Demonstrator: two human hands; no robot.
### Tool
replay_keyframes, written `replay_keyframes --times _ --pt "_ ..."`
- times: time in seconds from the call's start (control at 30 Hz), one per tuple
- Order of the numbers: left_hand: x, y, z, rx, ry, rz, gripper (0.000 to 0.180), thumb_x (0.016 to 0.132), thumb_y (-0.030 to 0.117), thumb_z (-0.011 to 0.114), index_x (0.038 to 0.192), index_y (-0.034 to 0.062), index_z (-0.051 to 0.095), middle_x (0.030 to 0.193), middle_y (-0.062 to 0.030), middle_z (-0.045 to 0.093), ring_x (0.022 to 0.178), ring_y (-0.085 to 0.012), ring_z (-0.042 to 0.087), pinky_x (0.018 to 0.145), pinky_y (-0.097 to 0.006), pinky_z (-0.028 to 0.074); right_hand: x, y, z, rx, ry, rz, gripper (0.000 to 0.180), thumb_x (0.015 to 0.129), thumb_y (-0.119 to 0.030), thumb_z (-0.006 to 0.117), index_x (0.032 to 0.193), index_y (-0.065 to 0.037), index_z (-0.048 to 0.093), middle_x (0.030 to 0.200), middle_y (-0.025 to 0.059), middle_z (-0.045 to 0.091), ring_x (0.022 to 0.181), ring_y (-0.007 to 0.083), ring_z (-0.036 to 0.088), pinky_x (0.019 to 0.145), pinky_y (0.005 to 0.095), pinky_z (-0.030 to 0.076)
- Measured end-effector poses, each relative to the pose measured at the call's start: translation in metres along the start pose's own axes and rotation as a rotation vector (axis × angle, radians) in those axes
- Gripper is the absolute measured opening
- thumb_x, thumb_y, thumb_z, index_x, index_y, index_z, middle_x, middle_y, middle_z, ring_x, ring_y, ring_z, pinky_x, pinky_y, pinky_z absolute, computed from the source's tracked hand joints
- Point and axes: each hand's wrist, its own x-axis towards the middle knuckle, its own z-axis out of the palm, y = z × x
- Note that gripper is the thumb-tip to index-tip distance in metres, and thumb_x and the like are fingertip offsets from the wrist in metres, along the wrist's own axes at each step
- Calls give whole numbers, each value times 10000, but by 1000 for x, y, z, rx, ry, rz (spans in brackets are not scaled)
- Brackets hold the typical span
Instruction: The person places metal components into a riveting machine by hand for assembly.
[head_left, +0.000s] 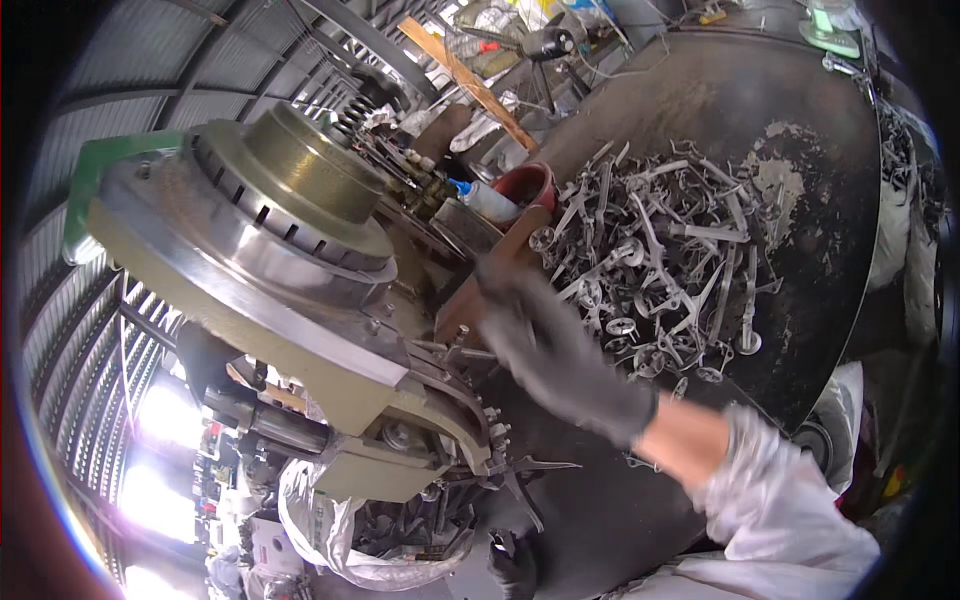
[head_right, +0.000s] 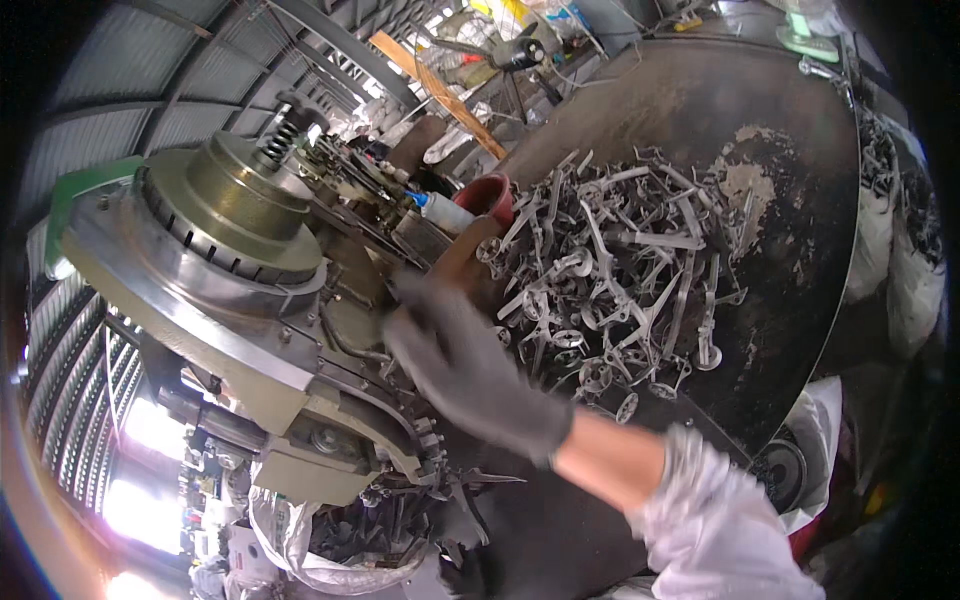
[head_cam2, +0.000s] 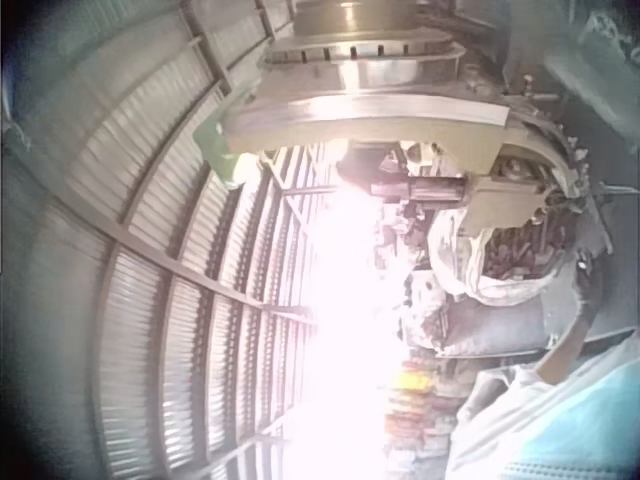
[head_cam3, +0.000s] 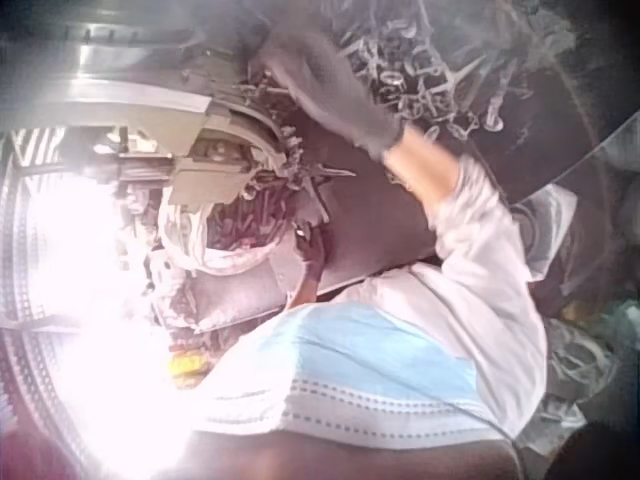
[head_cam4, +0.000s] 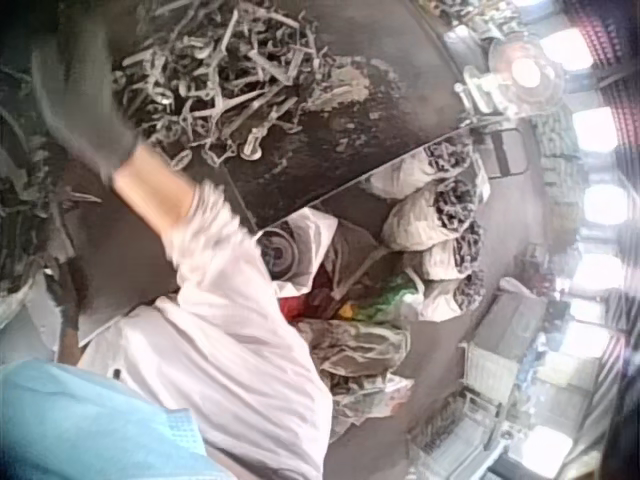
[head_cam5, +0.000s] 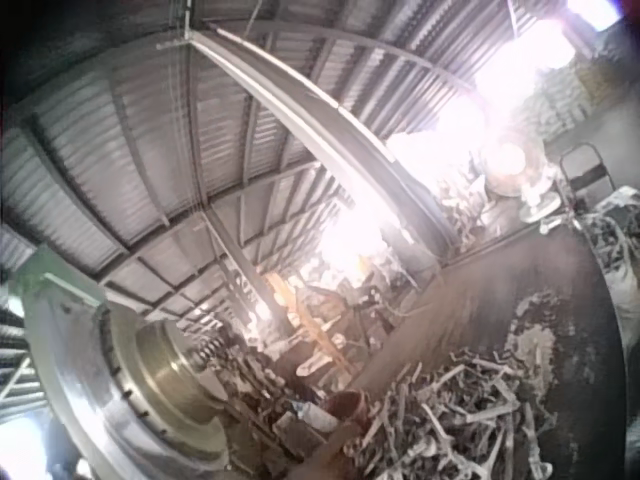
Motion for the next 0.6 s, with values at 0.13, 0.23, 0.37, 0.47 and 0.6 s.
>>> replay_keyframes --times 0.13,0.23,0.37,0.47,0.6 --pt "7 -6 14 -12 54 209 604 852 264 569 1305 -57 330 1254 -241 461 1152 -320 468 934 -347 393 161 -51 -16 -425 1 -241 519 890 -434 453 1149 16 489 975 157 606 859 219 604 773 327 472" --pt "8 -15 18 -16 67 200 573 856 252 563 1295 -51 350 1240 -239 473 1149 -311 474 933 -355 394 203 -88 -20 -144 -310 -13 462 896 -368 460 1207 -26 463 1037 111 581 915 208 596 818 329 483" --pt "6 -8 16 -76 -14 107 537 858 240 553 1284 -34 375 1247 -239 468 1162 -319 464 957 -348 375 220 -86 -22 77 -522 118 379 905 -266 479 1227 -66 458 1013 38 565 834 150 607 814 312 513" --pt "5 -8 15 -45 6 101 531 855 234 553 1285 -24 379 1252 -233 467 1163 -324 464 958 -342 375 222 -82 -20 132 -553 62 327 896 -235 496 1192 -97 493 985 12 565 868 124 588 829 286 500" --pt "10 -22 21 -12 16 173 545 855 240 548 1299 -17 364 1262 -222 464 1179 -312 453 962 -340 372 228 -73 -22 201 -606 16 317 886 -204 510 1193 -123 494 976 -7 564 885 104 571 836 275 489"
